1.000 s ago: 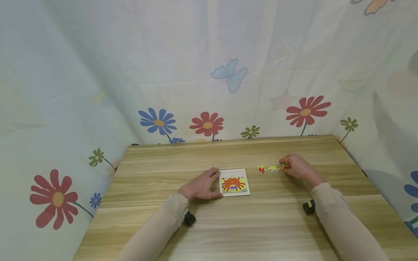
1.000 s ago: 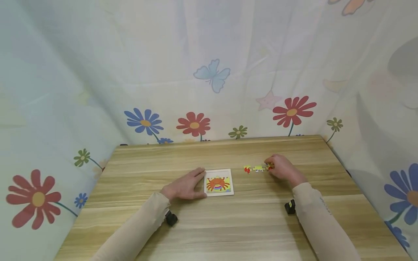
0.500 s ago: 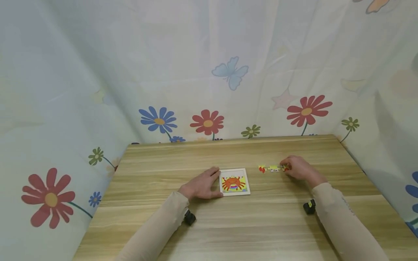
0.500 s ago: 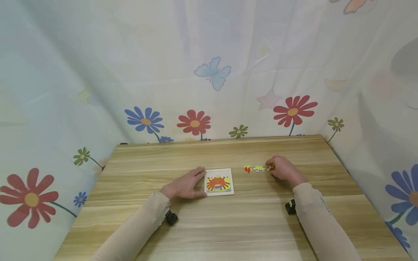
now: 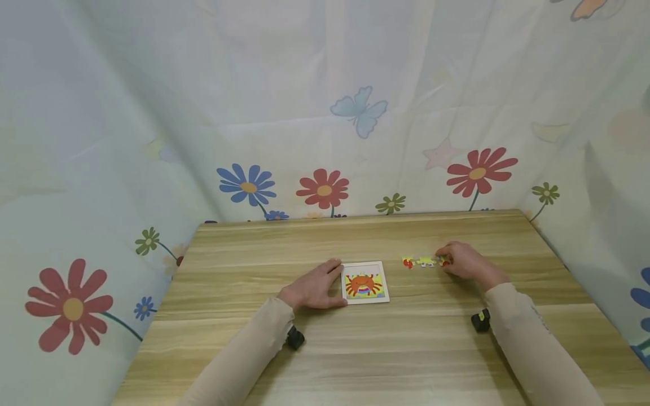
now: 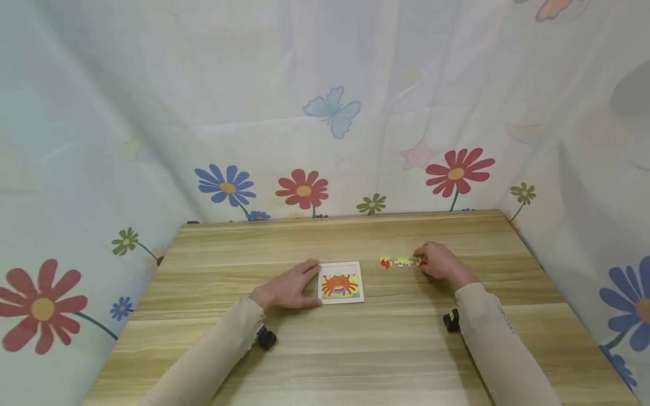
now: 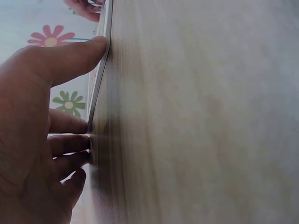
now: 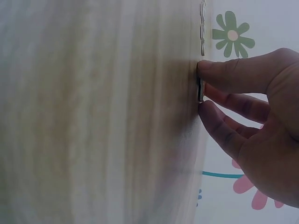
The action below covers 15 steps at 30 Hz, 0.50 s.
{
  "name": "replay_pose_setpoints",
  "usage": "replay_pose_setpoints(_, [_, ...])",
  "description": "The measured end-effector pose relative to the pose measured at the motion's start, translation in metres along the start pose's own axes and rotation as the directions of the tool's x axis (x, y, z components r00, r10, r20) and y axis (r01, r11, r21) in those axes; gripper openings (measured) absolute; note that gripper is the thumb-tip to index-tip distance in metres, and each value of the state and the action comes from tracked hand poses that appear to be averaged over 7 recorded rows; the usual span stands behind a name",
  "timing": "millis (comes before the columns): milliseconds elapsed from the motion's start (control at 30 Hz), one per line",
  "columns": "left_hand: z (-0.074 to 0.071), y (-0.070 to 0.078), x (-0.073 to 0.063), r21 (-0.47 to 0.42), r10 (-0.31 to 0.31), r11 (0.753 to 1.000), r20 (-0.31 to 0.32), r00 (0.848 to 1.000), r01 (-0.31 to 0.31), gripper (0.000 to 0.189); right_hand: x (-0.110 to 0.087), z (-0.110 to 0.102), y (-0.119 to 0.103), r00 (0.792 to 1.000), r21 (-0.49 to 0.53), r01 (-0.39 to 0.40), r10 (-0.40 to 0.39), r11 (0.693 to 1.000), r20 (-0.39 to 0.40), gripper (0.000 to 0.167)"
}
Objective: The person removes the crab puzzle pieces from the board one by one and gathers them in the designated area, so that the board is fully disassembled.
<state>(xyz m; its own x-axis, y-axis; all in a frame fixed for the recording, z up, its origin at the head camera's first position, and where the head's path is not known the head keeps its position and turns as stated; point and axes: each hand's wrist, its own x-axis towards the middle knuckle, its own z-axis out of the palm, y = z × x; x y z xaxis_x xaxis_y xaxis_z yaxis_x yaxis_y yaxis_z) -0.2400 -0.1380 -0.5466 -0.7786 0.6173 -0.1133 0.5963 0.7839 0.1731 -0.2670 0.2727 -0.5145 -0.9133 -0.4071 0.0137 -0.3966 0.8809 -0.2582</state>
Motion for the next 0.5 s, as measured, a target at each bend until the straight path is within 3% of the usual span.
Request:
replay_pose_setpoints(267, [-0.001,-0.001,0.001,-0.006,0.006,1.0,0.006,1.0,-0.006,0.097,-0.001,-0.002,-0.003,0.999,-0.003,0.036,-0.036,0.999,-0.02,0.035])
replay_pose_setpoints(500, [-0.002,-0.003,0.002,0.0,0.023,1.0,0.002,1.0,-0.023,0.097,-0.001,-0.006,-0.012,1.0,0.033,0.007,-0.006,0.999,-0.03,0.035])
